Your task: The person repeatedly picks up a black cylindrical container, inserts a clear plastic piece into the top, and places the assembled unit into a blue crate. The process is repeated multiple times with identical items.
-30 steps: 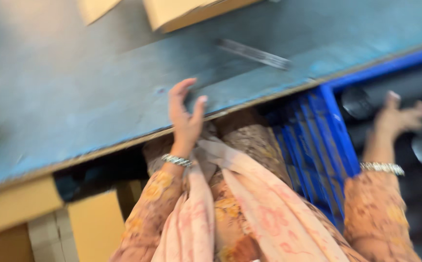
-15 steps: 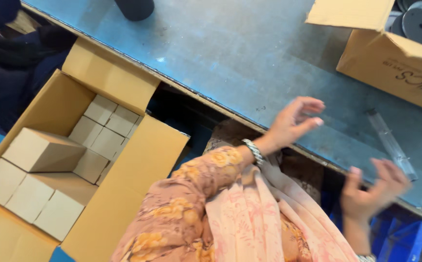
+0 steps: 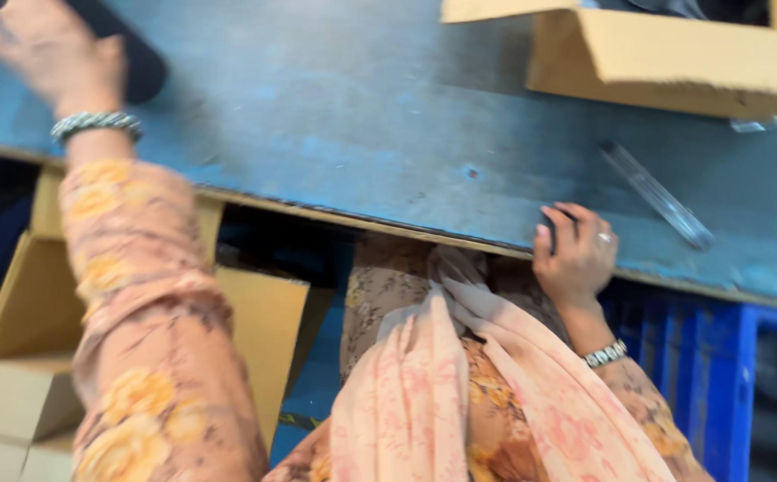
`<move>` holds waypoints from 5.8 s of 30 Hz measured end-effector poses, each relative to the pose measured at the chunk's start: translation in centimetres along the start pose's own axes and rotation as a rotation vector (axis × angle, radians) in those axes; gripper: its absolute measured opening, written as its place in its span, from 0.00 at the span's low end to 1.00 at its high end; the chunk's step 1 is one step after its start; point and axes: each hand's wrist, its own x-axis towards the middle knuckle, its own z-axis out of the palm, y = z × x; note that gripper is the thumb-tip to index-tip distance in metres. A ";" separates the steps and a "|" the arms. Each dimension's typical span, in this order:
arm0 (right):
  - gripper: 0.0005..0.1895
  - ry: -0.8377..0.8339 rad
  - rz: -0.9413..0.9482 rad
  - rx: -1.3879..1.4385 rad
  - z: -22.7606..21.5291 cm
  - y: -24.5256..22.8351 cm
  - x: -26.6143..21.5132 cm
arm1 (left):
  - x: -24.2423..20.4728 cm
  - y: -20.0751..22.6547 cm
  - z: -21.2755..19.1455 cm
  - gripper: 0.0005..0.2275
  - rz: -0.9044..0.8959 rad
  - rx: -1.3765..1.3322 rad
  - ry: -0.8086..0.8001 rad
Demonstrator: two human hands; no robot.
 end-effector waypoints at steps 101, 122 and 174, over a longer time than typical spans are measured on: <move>0.15 -0.683 0.232 0.807 -11.5 0.0 16.3 | -11.8 29.1 -35.9 0.54 0.151 -2.080 -0.652; 0.21 -0.577 -0.246 0.375 -13.6 -1.2 16.4 | -12.4 29.6 -35.4 0.54 0.154 -2.050 -0.640; 0.17 -0.262 -1.045 0.112 -8.0 -4.7 21.6 | -10.1 31.5 -37.7 0.43 0.071 -2.012 -0.298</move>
